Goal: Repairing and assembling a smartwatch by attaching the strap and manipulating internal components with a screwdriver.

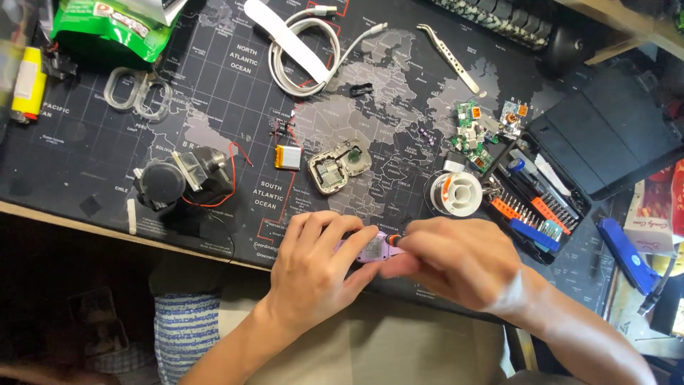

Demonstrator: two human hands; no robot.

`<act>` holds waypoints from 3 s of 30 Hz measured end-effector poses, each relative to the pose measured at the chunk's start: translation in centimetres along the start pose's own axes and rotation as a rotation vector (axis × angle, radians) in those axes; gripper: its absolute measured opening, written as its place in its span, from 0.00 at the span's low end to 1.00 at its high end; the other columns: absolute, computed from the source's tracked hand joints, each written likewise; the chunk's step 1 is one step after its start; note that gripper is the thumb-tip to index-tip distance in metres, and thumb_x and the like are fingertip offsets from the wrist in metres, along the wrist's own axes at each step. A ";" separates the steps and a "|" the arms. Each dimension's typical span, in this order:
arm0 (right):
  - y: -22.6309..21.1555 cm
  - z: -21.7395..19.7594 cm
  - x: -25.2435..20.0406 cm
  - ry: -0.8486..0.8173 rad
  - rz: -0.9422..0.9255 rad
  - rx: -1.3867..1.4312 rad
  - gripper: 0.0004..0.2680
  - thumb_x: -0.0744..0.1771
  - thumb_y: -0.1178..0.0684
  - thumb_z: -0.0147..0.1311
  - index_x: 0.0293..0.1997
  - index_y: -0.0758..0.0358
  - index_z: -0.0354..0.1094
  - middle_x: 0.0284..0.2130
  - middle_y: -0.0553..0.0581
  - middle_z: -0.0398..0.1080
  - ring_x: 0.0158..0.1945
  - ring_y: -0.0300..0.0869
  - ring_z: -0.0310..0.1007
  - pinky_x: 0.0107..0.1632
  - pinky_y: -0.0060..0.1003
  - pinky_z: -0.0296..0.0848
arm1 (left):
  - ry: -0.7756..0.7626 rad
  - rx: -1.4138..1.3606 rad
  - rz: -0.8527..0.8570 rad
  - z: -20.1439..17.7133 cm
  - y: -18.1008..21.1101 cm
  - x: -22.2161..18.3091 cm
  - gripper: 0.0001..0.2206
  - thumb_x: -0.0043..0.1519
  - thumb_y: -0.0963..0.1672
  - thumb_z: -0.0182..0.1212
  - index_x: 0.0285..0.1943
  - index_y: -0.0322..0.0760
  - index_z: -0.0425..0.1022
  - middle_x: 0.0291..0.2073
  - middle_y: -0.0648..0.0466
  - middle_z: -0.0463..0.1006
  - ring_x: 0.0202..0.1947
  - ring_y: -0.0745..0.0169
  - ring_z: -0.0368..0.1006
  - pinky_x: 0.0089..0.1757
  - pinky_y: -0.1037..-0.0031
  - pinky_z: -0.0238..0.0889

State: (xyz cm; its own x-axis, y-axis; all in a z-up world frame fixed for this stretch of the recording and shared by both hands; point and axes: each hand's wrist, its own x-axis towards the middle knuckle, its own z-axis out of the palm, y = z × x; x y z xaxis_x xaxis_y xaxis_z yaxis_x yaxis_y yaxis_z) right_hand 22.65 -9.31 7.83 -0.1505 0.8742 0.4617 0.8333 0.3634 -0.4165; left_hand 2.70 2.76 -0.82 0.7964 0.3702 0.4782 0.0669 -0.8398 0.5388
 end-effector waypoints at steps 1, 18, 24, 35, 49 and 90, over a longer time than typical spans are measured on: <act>-0.1 -0.3 0.5 0.001 0.002 0.000 0.13 0.70 0.52 0.67 0.51 0.70 0.66 0.34 0.62 0.77 0.31 0.45 0.77 0.34 0.35 0.74 | -0.002 -0.001 0.001 0.0 0.2 0.2 0.13 0.68 0.50 0.70 0.55 0.41 0.82 0.50 0.54 0.81 0.49 0.50 0.74 0.50 0.57 0.64; 1.1 -2.8 1.6 -0.200 -0.010 0.137 0.07 0.71 0.57 0.61 0.48 0.68 0.66 0.38 0.62 0.76 0.32 0.48 0.73 0.33 0.38 0.73 | -0.020 0.017 -0.030 -0.2 0.3 0.4 0.15 0.66 0.52 0.74 0.54 0.44 0.82 0.50 0.57 0.81 0.49 0.51 0.74 0.51 0.58 0.64; 1.0 -2.3 1.0 -0.162 0.040 0.068 0.10 0.69 0.52 0.68 0.45 0.66 0.70 0.35 0.58 0.78 0.29 0.42 0.77 0.32 0.36 0.78 | -0.032 0.010 -0.042 -0.4 0.3 0.7 0.14 0.70 0.52 0.68 0.54 0.42 0.82 0.50 0.56 0.82 0.48 0.51 0.74 0.50 0.58 0.64; 2.8 -3.7 2.7 -0.432 -0.010 0.424 0.10 0.76 0.59 0.38 0.59 0.73 0.67 0.50 0.75 0.76 0.40 0.59 0.76 0.47 0.51 0.80 | -0.019 0.039 -0.044 -0.2 0.0 1.6 0.12 0.72 0.52 0.65 0.53 0.45 0.83 0.48 0.59 0.84 0.44 0.56 0.77 0.48 0.59 0.65; 1.3 -2.8 2.2 -0.340 -0.045 0.162 0.09 0.76 0.55 0.45 0.53 0.67 0.73 0.60 0.74 0.76 0.36 0.50 0.77 0.45 0.45 0.82 | -0.020 0.045 -0.058 -0.3 0.2 1.6 0.13 0.74 0.52 0.59 0.52 0.44 0.84 0.48 0.59 0.84 0.44 0.55 0.78 0.49 0.59 0.65; -0.2 -3.0 1.6 -0.386 0.143 0.223 0.16 0.74 0.58 0.46 0.75 0.59 0.58 0.56 0.61 0.73 0.31 0.52 0.75 0.25 0.43 0.69 | 0.015 0.065 0.002 0.5 0.9 0.0 0.16 0.68 0.54 0.70 0.44 0.39 0.83 0.44 0.50 0.81 0.47 0.46 0.75 0.49 0.57 0.64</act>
State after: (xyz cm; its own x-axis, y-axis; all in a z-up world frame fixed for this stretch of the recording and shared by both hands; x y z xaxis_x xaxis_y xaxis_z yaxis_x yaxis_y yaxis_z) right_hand 23.84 -8.89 10.98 -0.2643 0.9612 0.0793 0.7321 0.2535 -0.6323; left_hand 3.05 1.79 -0.69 0.7876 0.3741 0.4896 0.1046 -0.8643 0.4921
